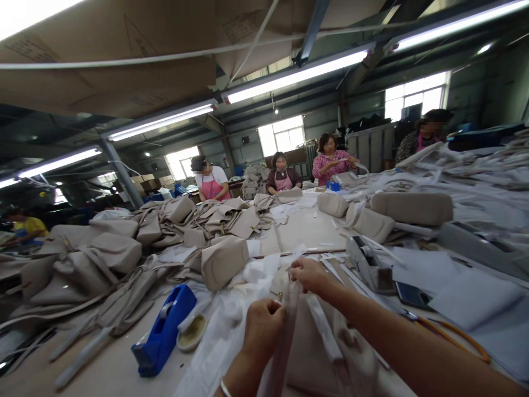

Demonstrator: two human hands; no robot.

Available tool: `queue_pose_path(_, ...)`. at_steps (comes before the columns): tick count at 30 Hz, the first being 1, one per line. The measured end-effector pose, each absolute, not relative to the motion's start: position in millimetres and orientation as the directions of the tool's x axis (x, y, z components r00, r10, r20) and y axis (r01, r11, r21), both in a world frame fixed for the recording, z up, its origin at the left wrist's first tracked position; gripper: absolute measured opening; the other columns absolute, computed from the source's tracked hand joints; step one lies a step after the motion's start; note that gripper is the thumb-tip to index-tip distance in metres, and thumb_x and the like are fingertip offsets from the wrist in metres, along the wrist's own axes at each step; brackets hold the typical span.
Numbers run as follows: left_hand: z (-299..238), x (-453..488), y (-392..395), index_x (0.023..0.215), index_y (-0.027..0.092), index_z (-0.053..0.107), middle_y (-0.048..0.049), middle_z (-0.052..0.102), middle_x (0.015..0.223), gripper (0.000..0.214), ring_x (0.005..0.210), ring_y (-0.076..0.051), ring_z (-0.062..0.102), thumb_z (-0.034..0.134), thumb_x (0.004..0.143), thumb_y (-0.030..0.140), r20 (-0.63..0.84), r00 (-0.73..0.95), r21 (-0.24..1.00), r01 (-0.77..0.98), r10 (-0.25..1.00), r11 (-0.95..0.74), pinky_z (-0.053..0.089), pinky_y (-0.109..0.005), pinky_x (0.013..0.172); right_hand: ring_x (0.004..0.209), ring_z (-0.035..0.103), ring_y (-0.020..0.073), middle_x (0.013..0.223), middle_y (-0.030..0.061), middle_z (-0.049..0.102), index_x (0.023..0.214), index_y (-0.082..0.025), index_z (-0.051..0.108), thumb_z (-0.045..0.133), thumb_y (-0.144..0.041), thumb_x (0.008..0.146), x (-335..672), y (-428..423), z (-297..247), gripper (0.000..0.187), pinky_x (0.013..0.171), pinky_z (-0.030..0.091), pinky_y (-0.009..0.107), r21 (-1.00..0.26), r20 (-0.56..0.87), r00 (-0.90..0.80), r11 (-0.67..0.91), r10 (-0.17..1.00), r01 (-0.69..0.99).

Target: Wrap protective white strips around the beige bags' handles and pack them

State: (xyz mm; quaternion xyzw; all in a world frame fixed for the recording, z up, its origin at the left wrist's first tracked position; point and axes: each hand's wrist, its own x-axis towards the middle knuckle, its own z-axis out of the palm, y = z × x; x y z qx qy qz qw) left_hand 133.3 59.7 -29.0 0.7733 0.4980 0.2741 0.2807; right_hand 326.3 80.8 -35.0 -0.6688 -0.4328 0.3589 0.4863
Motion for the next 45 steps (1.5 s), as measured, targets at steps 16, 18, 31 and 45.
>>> queue_pose_path(16, -38, 150, 100, 0.065, 0.014, 0.075, -0.0052, 0.071, 0.063, 0.021, 0.066, -0.019, 0.063, 0.06, 0.073, 0.027, 0.064, 0.336, 0.705, 0.651, 0.94, -0.281, 0.042, -0.028, 0.064, 0.063, 0.061, 0.0162, 0.065, 0.0016, 0.072, 0.079, -0.02, 0.077, 0.061, -0.013, 0.067, 340, 108, -58, 0.021, 0.059, 0.042, 0.024, -0.817, 0.135, 0.182, 0.005, 0.974, 0.577)
queue_pose_path(18, -39, 150, 103, 0.066, 0.014, 0.075, -0.0055, 0.072, 0.065, 0.02, 0.067, -0.019, 0.064, 0.06, 0.072, 0.027, 0.057, 0.316, 0.71, 0.654, 0.947, -0.261, 0.042, -0.027, 0.064, 0.074, 0.063, 0.0181, 0.074, 0.0042, 0.075, 0.078, -0.02, 0.077, 0.062, -0.018, 0.073, 353, 114, -56, 0.016, 0.067, 0.042, 0.025, -0.8, 0.174, 0.193, 0.024, 0.966, 0.6)
queue_pose_path(31, -54, 171, 129, 0.058, 0.014, 0.072, -0.0017, 0.064, 0.054, 0.016, 0.056, -0.015, 0.056, 0.063, 0.067, 0.023, 0.009, 0.281, 0.796, 0.579, 0.96, -0.177, 0.037, -0.024, 0.053, 0.082, 0.065, 0.0225, 0.084, 0.0061, 0.075, 0.08, -0.02, 0.076, 0.056, -0.02, 0.08, 348, 94, -72, 0.02, 0.076, 0.045, 0.031, -0.759, 0.296, 0.145, 0.14, 0.944, 0.635)
queue_pose_path(45, -72, 181, 118, 0.076, 0.012, 0.074, -0.0013, 0.067, 0.062, 0.027, 0.058, -0.013, 0.056, 0.066, 0.074, 0.037, -0.083, 0.29, 0.908, 0.417, 0.953, -0.048, 0.041, -0.022, 0.053, 0.069, 0.057, 0.0194, 0.066, 0.001, 0.062, 0.063, -0.02, 0.065, 0.068, -0.022, 0.07, 340, 70, -84, 0.009, 0.064, 0.039, 0.029, -0.817, 0.143, 0.15, 0.031, 0.978, 0.576)
